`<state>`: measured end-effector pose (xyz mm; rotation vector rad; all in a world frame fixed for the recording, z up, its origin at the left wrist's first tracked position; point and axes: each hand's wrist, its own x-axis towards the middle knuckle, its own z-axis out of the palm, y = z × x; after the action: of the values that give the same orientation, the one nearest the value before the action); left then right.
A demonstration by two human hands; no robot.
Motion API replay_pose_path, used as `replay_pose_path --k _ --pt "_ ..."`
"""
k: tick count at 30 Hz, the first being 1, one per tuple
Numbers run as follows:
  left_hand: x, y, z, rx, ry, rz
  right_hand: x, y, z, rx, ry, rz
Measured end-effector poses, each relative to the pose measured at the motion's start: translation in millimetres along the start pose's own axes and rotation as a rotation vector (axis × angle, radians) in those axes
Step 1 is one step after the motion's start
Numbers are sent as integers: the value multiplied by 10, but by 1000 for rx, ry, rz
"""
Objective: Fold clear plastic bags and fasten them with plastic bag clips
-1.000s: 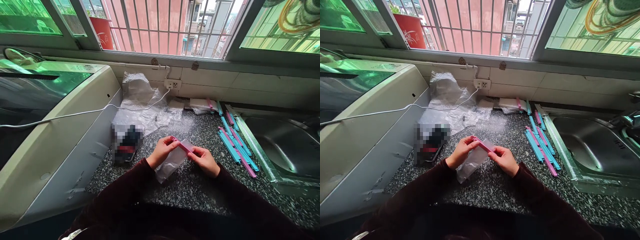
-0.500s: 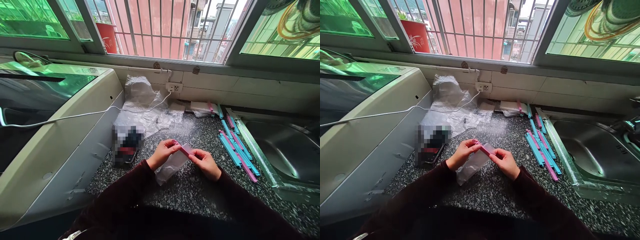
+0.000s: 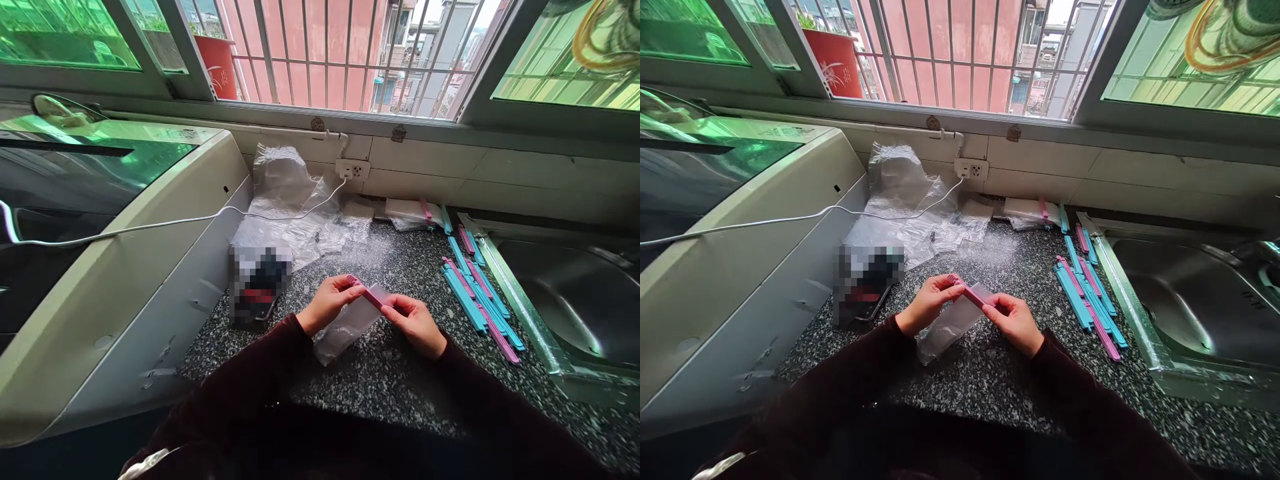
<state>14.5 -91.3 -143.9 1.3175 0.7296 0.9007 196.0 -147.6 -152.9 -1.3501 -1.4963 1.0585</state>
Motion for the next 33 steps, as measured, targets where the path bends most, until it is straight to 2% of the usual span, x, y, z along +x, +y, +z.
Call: replay_pose_path --k 26,30,33 --pt "16 20 20 73 15 -1 -19 -20 28 -52 25 -24" --pt "-32 12 47 -1 -101 -117 13 -85 -68 -55 102 -50" --pt "-54 21 56 8 -179 -287 123 -200 -318 -43 157 -69"
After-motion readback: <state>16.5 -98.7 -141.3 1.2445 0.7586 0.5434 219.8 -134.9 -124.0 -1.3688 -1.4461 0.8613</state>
